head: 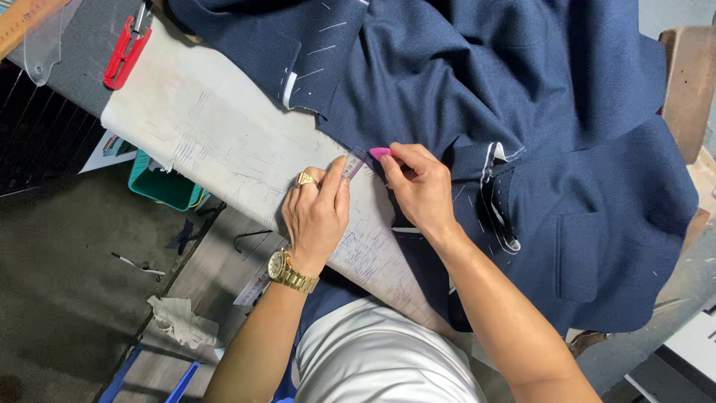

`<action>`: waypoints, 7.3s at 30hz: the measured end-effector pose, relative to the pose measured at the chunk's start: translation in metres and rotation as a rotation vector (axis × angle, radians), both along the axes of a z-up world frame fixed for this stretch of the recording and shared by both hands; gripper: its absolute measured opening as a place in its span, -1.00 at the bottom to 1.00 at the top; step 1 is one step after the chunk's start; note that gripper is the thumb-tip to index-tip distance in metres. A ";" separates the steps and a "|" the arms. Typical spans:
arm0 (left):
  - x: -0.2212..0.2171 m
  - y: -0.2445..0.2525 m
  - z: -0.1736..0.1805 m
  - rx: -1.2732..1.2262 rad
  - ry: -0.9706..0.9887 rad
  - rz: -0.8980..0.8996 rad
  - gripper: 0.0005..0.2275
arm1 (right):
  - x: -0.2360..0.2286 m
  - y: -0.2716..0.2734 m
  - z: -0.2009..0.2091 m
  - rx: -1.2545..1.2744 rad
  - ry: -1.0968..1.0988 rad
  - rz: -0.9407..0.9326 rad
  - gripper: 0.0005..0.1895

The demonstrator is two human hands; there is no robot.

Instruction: The person uses a ruler and a piece of tailor's chalk to mark lines on the dark blue fabric of a suit jacket. They adjust the fabric on a work surface and use a small plastic template to guide their markings near the seams and pockets.

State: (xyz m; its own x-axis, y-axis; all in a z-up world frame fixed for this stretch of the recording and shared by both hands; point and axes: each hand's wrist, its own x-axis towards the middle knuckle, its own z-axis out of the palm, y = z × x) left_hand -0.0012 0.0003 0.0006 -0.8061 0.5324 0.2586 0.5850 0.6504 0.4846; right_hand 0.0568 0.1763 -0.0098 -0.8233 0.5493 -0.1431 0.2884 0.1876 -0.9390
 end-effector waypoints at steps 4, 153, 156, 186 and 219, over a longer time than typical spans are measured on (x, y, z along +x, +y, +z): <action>0.001 0.000 -0.001 -0.003 0.005 0.002 -0.75 | 0.000 0.000 0.000 0.022 -0.010 0.013 -0.78; -0.017 -0.022 -0.015 0.055 0.059 -0.105 -0.74 | 0.023 -0.031 -0.001 -0.294 0.140 -0.163 -0.85; -0.015 -0.025 -0.013 0.026 0.070 -0.163 -0.75 | 0.029 -0.032 0.001 -0.286 0.107 -0.142 -0.85; -0.031 -0.028 -0.009 0.030 0.079 -0.298 -0.75 | 0.024 -0.030 -0.001 -0.089 0.058 -0.134 -0.74; -0.033 -0.029 -0.007 0.051 0.061 -0.297 -0.75 | 0.024 -0.027 -0.005 -0.011 0.023 -0.084 -0.73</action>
